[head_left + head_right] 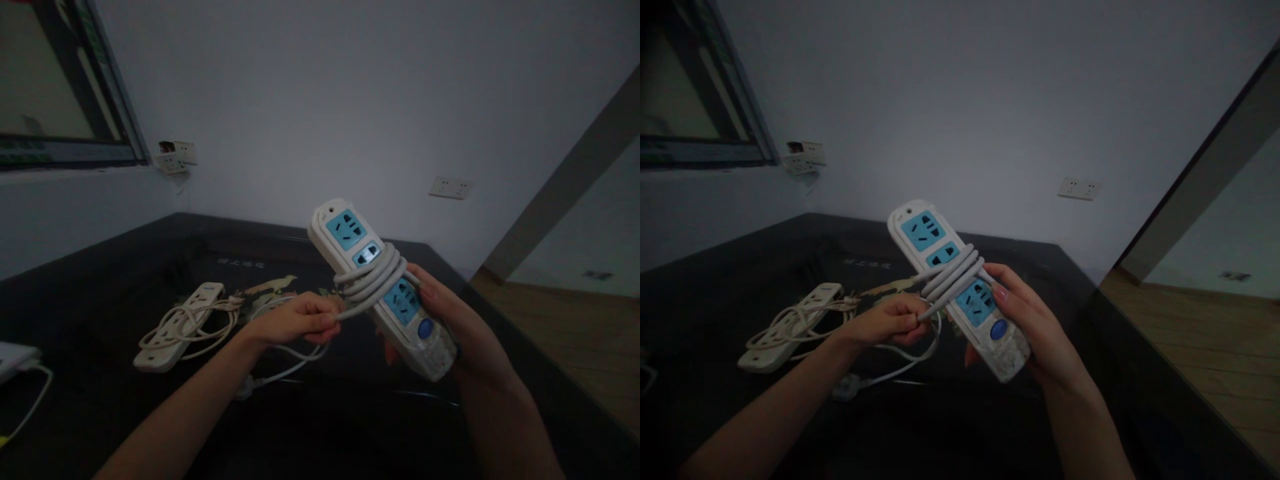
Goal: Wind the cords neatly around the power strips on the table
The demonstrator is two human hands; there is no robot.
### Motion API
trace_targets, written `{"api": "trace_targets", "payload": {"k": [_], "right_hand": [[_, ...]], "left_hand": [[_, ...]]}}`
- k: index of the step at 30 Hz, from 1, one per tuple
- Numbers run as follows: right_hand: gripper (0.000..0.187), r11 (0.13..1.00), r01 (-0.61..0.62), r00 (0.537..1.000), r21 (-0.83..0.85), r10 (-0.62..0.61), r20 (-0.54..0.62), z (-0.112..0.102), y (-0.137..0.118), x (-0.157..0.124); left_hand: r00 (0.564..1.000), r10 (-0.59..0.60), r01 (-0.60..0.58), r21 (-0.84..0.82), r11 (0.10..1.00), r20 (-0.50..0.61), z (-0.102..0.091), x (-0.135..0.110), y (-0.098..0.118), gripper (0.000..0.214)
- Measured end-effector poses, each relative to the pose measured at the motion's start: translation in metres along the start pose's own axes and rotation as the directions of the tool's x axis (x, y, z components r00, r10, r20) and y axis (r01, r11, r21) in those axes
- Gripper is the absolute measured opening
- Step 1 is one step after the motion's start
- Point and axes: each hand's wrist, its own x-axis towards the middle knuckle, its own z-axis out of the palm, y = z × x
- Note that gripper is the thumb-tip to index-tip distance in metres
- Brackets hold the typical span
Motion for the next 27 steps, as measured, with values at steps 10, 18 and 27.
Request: {"api": "trace_targets", "payload": {"k": [10, 18, 27], "right_hand": [[0.052, 0.993, -0.033, 0.998, -0.11, 0.026, -0.065, 0.007, 0.001, 0.006], [0.041, 0.999, -0.022, 0.995, -0.046, 0.018, -0.098, 0.001, 0.006, 0.013], [0.036, 0.99, -0.1, 0.995, 0.097, 0.097, 0.03, 0.006, 0.009, 0.017]], "left_hand": [[0.996, 0.04, -0.044, -0.058, 0.997, -0.077, -0.002, -0.002, 0.003, 0.042], [0.991, 0.037, -0.038, -0.004, 0.999, -0.132, -0.004, 0.0, 0.001, 0.042], [0.999, -0.031, 0.033, -0.193, 0.981, 0.017, -0.002, 0.0, -0.008, 0.046]]}}
